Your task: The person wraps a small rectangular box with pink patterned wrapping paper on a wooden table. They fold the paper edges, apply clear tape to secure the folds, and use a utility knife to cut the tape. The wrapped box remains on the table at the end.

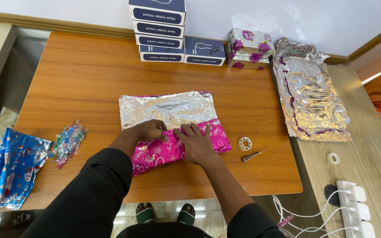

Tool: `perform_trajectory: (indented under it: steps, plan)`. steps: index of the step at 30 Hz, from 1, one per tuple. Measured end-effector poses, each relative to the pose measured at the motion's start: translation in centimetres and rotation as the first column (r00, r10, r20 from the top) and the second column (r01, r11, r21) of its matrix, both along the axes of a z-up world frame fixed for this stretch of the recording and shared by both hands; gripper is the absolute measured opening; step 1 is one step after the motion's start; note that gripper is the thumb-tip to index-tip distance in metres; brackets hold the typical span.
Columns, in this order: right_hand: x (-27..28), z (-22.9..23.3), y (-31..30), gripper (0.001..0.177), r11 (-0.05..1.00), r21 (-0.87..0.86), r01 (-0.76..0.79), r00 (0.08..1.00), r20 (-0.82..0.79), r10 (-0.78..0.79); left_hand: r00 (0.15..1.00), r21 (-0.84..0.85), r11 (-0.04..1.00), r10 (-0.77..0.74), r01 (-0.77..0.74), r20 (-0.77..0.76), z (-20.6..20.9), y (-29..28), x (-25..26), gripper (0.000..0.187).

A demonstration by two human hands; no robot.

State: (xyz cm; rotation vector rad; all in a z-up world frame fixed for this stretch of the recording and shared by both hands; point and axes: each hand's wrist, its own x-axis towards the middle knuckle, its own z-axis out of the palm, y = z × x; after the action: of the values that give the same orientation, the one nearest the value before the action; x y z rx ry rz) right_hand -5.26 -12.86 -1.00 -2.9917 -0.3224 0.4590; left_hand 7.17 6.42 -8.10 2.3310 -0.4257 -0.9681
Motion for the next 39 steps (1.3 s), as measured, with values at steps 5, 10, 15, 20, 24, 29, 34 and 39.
perform_trajectory:
  steps: [5,10,15,20,24,29,34,39]
  plan:
    - [0.0,1.4,0.2,0.088,1.000,-0.023,0.008,0.999,-0.039,-0.009,0.992,0.114,0.993,0.003,-0.017,0.129,1.1,-0.5,-1.6,0.062]
    - [0.8,2.3,0.8,0.099,0.996,-0.088,0.003,0.988,-0.152,-0.017,0.979,0.263,0.964,-0.029,-0.026,0.200,2.6,-0.5,-2.2,0.071]
    - [1.2,2.6,1.1,0.106,0.993,-0.109,-0.033,0.989,-0.148,0.017,0.979,0.341,0.939,-0.020,-0.052,0.204,4.1,-1.1,-2.8,0.074]
    - [0.0,3.1,1.0,0.137,0.994,-0.109,-0.023,0.962,-0.273,-0.007,0.987,0.364,0.930,-0.008,-0.051,0.158,5.0,-1.4,-3.5,0.072]
    - [-0.9,2.2,1.2,0.141,0.987,-0.155,-0.031,0.977,-0.215,-0.003,0.982,0.337,0.939,0.001,-0.067,0.191,4.6,-1.0,-3.5,0.082]
    - [-1.4,-0.6,0.6,0.106,1.000,0.007,0.004,0.999,0.044,-0.005,0.984,0.348,0.936,-0.012,-0.051,0.176,3.3,0.0,-3.2,0.088]
    - [-1.5,-2.0,0.4,0.101,0.996,0.072,0.050,0.999,0.010,-0.051,0.992,0.388,0.922,-0.046,-0.003,0.115,2.6,0.9,-3.4,0.096]
    - [-1.8,-2.0,0.4,0.100,0.996,0.069,0.064,0.998,-0.005,-0.064,0.991,0.381,0.922,0.017,-0.068,0.134,3.3,4.1,-4.6,0.096]
